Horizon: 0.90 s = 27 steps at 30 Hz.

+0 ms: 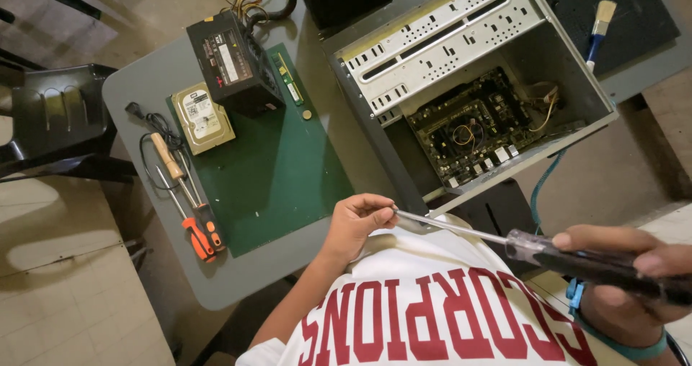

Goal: Reinstalling a motherboard into a computer case by positioning it and securing it with screws using a screwdriver.

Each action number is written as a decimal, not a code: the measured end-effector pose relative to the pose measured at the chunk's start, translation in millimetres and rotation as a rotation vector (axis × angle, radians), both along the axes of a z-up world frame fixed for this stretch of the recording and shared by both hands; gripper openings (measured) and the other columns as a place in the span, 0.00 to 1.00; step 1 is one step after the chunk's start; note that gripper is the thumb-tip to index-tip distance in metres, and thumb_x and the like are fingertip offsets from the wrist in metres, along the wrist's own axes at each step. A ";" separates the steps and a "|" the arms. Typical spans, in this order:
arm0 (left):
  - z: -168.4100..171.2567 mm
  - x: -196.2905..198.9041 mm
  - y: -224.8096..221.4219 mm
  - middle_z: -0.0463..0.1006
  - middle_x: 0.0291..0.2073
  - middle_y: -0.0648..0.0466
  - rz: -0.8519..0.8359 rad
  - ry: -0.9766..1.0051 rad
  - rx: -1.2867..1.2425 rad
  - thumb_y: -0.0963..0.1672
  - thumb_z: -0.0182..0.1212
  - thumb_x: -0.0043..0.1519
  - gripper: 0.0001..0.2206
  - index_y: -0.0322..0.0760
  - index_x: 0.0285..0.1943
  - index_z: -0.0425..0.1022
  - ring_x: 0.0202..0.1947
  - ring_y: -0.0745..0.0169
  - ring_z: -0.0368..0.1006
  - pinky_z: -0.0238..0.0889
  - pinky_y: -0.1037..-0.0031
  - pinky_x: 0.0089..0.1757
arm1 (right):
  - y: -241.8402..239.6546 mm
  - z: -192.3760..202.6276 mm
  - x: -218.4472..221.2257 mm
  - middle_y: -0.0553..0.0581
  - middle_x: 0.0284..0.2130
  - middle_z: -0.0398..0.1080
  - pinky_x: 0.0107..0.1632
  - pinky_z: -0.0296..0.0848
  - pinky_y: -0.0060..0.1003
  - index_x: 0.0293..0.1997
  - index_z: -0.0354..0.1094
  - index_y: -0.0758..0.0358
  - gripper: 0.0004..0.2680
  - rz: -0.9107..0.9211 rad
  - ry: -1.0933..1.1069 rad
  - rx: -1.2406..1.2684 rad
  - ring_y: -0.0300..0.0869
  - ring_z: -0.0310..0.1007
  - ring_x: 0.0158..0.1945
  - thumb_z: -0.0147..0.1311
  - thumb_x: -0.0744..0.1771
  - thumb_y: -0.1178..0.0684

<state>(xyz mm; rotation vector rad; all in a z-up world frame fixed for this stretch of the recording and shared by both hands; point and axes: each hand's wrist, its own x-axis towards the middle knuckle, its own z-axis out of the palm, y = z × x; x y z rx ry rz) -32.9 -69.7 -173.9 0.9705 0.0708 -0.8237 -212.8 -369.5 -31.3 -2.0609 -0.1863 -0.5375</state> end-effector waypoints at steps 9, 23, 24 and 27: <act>18.3 12.7 6.7 0.83 0.33 0.43 0.062 -0.189 -0.056 0.35 0.69 0.55 0.07 0.28 0.41 0.82 0.32 0.56 0.82 0.80 0.73 0.40 | -3.4 -20.1 32.9 0.68 0.48 0.71 0.37 0.95 0.24 0.56 0.54 0.48 0.14 0.134 -0.178 0.333 0.42 0.87 0.36 0.52 0.66 0.56; 14.9 40.7 -28.9 0.80 0.50 0.41 0.082 -0.226 -0.110 0.40 0.63 0.63 0.18 0.27 0.62 0.73 0.50 0.48 0.79 0.79 0.68 0.48 | -53.3 -42.6 19.4 0.63 0.56 0.67 0.44 0.94 0.30 0.69 0.53 0.39 0.16 0.136 -0.076 0.336 0.44 0.83 0.43 0.41 0.72 0.43; 15.6 41.8 -27.2 0.80 0.50 0.41 0.081 -0.223 -0.112 0.40 0.63 0.63 0.18 0.27 0.62 0.73 0.50 0.48 0.79 0.79 0.68 0.48 | -52.1 -38.9 15.9 0.63 0.56 0.67 0.44 0.94 0.30 0.69 0.53 0.39 0.16 0.134 -0.074 0.335 0.44 0.83 0.43 0.41 0.72 0.43; 12.3 41.8 -20.9 0.81 0.48 0.45 0.127 -0.211 0.057 0.41 0.62 0.63 0.16 0.30 0.59 0.75 0.48 0.53 0.79 0.78 0.67 0.48 | -60.0 -42.6 12.9 0.60 0.58 0.65 0.44 0.84 0.19 0.64 0.52 0.60 0.17 -0.174 0.042 0.117 0.38 0.80 0.42 0.38 0.73 0.39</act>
